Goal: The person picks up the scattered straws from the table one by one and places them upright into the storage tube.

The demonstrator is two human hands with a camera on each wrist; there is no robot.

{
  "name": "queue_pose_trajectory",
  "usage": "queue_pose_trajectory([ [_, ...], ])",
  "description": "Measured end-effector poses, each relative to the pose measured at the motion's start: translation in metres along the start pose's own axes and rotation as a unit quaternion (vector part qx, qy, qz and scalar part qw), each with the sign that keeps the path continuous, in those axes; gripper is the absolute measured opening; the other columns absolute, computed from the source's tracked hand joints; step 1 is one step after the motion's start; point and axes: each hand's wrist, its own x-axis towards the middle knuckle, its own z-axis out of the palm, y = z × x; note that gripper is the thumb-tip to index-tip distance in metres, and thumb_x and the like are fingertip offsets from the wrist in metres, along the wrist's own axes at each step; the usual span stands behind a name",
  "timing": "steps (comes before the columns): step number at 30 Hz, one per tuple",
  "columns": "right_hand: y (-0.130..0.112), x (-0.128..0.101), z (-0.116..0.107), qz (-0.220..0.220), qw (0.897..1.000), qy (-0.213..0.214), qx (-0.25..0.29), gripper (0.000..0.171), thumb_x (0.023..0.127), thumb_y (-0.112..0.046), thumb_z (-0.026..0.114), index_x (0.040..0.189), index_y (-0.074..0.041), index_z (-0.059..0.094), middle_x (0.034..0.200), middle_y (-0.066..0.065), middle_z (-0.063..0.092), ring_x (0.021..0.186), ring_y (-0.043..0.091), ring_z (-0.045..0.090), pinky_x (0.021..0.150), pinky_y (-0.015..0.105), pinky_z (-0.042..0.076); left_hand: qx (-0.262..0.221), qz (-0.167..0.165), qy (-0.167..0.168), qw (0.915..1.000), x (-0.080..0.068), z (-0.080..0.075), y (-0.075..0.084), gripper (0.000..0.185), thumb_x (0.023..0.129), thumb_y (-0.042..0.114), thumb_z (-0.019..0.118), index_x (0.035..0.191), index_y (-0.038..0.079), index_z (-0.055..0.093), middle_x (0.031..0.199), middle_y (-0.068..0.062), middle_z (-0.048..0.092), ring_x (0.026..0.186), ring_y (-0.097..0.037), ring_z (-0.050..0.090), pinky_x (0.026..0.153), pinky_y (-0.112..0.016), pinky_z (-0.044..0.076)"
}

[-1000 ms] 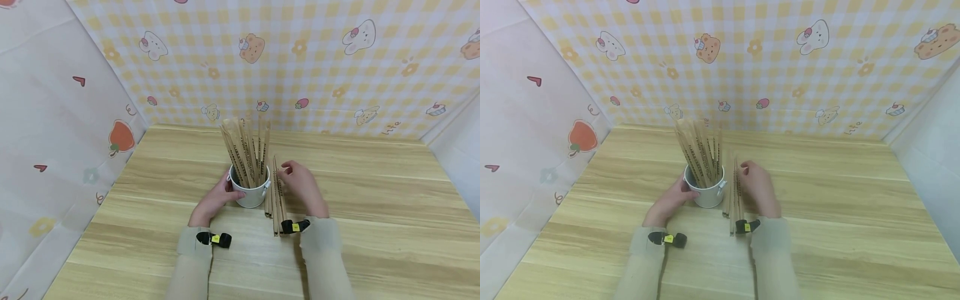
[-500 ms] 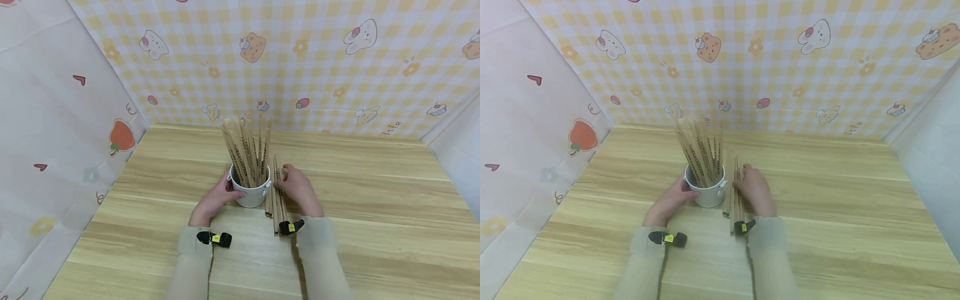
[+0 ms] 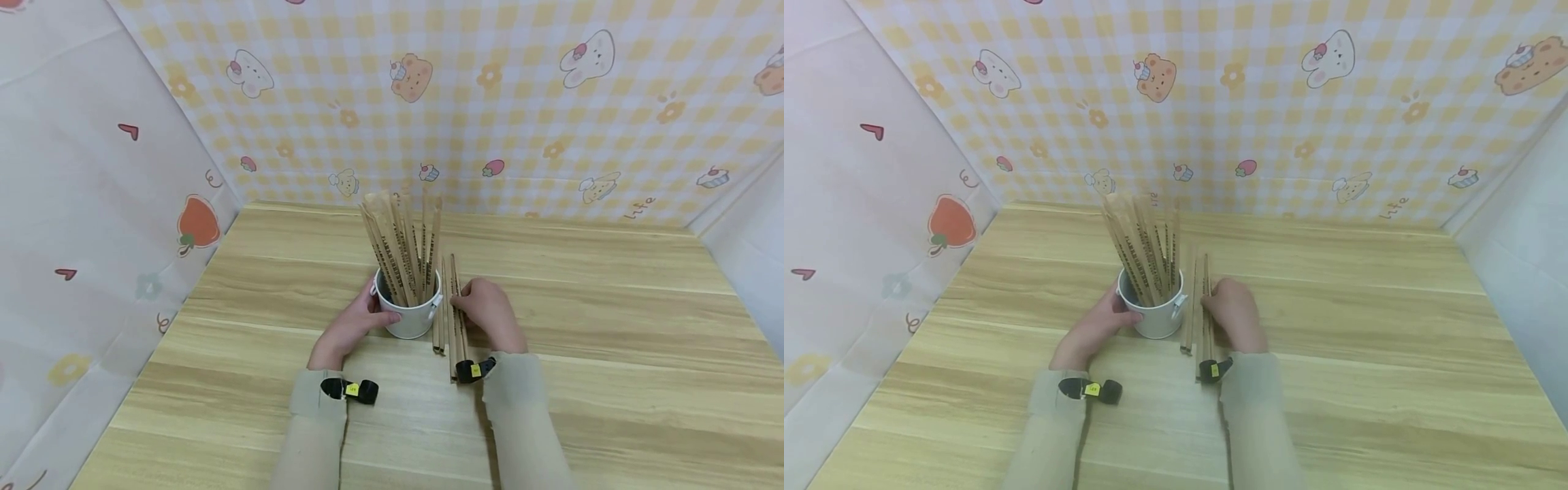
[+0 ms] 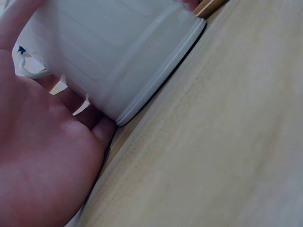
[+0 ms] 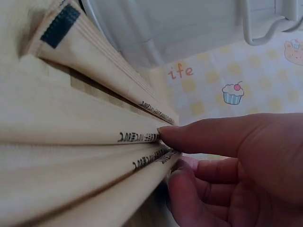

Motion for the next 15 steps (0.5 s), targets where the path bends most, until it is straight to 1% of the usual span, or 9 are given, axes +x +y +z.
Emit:
queue_pose_trajectory([
  [2, 0.001, 0.000, -0.001, 0.004, 1.000, -0.007, 0.007, 0.020, 0.082, -0.024, 0.059, 0.076, -0.005, 0.063, 0.067, 0.003, 0.061, 0.051, 0.015, 0.057, 0.064, 0.036, 0.047, -0.003, 0.003, -0.002, 1.0000, 0.000, 0.000, 0.000, 0.091, 0.075, 0.002, 0.066, 0.143, 0.023, 0.010, 0.141, -0.008, 0.028, 0.127, -0.022, 0.028, 0.103, -0.037, 0.023],
  [5, 0.003, 0.000, -0.003, 0.009, 1.000, -0.012, 0.008, 0.022, 0.084, -0.025, 0.057, 0.079, -0.005, 0.064, 0.066, 0.004, 0.061, 0.051, 0.015, 0.057, 0.062, 0.034, 0.047, -0.008, 0.008, -0.005, 0.9999, 0.001, 0.000, 0.000, 0.090, 0.075, 0.001, 0.065, 0.143, 0.024, 0.011, 0.140, -0.007, 0.028, 0.127, -0.022, 0.028, 0.104, -0.037, 0.022],
  [11, 0.007, -0.001, -0.008, 0.017, 1.000, -0.021, 0.001, 0.025, 0.085, -0.026, 0.050, 0.074, -0.006, 0.061, 0.062, 0.005, 0.058, 0.053, 0.017, 0.056, 0.056, 0.030, 0.044, -0.009, 0.006, -0.005, 0.9999, 0.001, 0.000, -0.001, 0.091, 0.075, 0.002, 0.066, 0.143, 0.024, 0.010, 0.142, -0.007, 0.026, 0.128, -0.022, 0.027, 0.104, -0.037, 0.021],
  [15, 0.008, -0.002, -0.012, 0.012, 1.000, -0.014, 0.011, 0.022, 0.085, -0.023, 0.046, 0.079, -0.006, 0.058, 0.064, 0.006, 0.057, 0.055, 0.018, 0.056, 0.057, 0.030, 0.045, -0.007, 0.011, -0.007, 0.9999, 0.002, 0.000, -0.002, 0.092, 0.074, 0.003, 0.066, 0.143, 0.025, 0.010, 0.142, -0.007, 0.026, 0.128, -0.022, 0.027, 0.104, -0.037, 0.021],
])
